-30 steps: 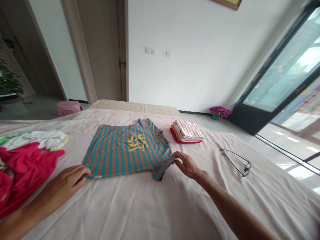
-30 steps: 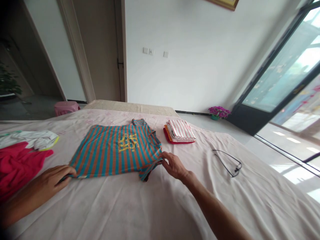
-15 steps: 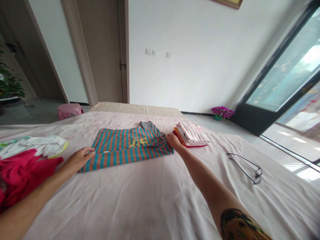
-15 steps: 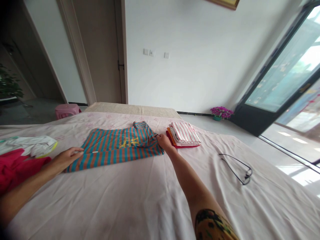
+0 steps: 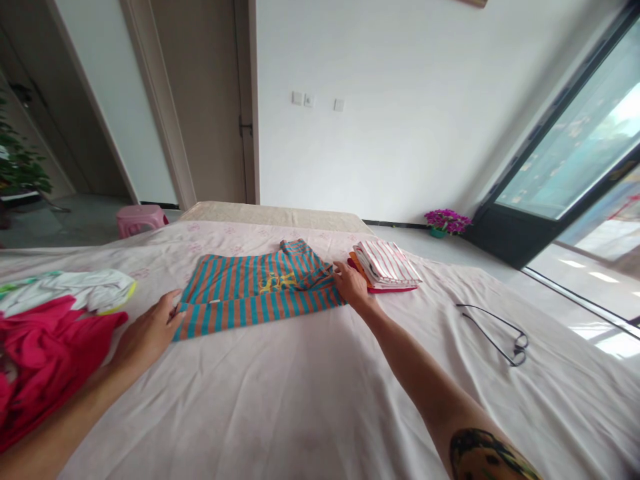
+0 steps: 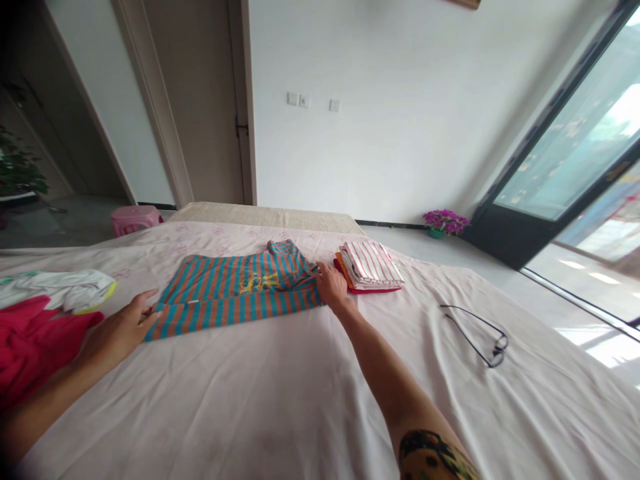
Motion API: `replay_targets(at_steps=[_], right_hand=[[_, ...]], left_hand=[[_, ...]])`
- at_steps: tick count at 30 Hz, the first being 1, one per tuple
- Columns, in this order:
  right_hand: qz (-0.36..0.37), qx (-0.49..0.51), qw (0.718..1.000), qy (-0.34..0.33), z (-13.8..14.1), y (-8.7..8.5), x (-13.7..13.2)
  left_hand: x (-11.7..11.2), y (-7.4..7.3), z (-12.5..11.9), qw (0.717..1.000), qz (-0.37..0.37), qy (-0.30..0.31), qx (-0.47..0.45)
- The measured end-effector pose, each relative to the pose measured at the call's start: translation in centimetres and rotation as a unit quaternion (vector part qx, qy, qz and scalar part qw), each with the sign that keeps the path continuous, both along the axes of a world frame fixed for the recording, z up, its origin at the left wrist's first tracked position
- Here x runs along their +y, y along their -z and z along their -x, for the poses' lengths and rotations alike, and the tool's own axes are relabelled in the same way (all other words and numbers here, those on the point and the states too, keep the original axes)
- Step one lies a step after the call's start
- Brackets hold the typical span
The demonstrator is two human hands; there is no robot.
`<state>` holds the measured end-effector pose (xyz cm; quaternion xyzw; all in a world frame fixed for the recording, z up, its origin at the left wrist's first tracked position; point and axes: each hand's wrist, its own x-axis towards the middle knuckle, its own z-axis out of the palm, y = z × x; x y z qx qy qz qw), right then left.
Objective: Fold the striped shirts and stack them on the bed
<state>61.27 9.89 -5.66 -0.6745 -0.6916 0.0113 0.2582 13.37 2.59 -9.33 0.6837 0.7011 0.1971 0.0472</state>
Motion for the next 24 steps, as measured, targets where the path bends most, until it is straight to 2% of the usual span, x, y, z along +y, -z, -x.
replay_targets(at_steps=[2,4,7,9,13,16,18,21,24], right_hand=[[-0.018,0.008,1.000,0.014,-0.8,-0.4,-1.3],[-0.005,0.022,1.000,0.022,-1.8,-0.3,-2.9],[0.044,0.005,0.999,-0.016,-3.4,0.6,-5.2],[0.061,-0.026,0.997,-0.043,-4.0,1.5,-5.9],[0.040,-0.071,0.994,-0.078,-4.2,2.4,-5.4],[0.040,-0.087,0.989,-0.110,-4.2,1.8,-4.8],[0.057,-0.092,0.985,-0.131,-4.6,1.1,-5.3],[0.087,-0.084,0.978,-0.169,-5.8,0.1,-8.2],[0.151,-0.050,0.965,-0.209,-6.9,-0.7,-12.5]], left_hand=[[-1.1,-0.3,0.0,0.998,-0.051,0.013,0.029],[-2.5,-0.6,0.1,0.991,-0.093,0.067,0.062],[-4.5,-0.7,0.3,0.976,-0.099,0.168,0.096],[-5.2,-0.6,0.1,0.970,-0.092,0.197,0.106],[-4.9,-0.9,-0.8,0.969,-0.078,0.194,0.131],[-4.3,-1.9,-1.2,0.970,-0.061,0.185,0.143],[-4.5,-2.4,-0.9,0.972,-0.057,0.186,0.133],[-6.1,-2.4,0.6,0.971,-0.061,0.202,0.109],[-8.6,-1.2,2.7,0.972,-0.047,0.213,0.089]])
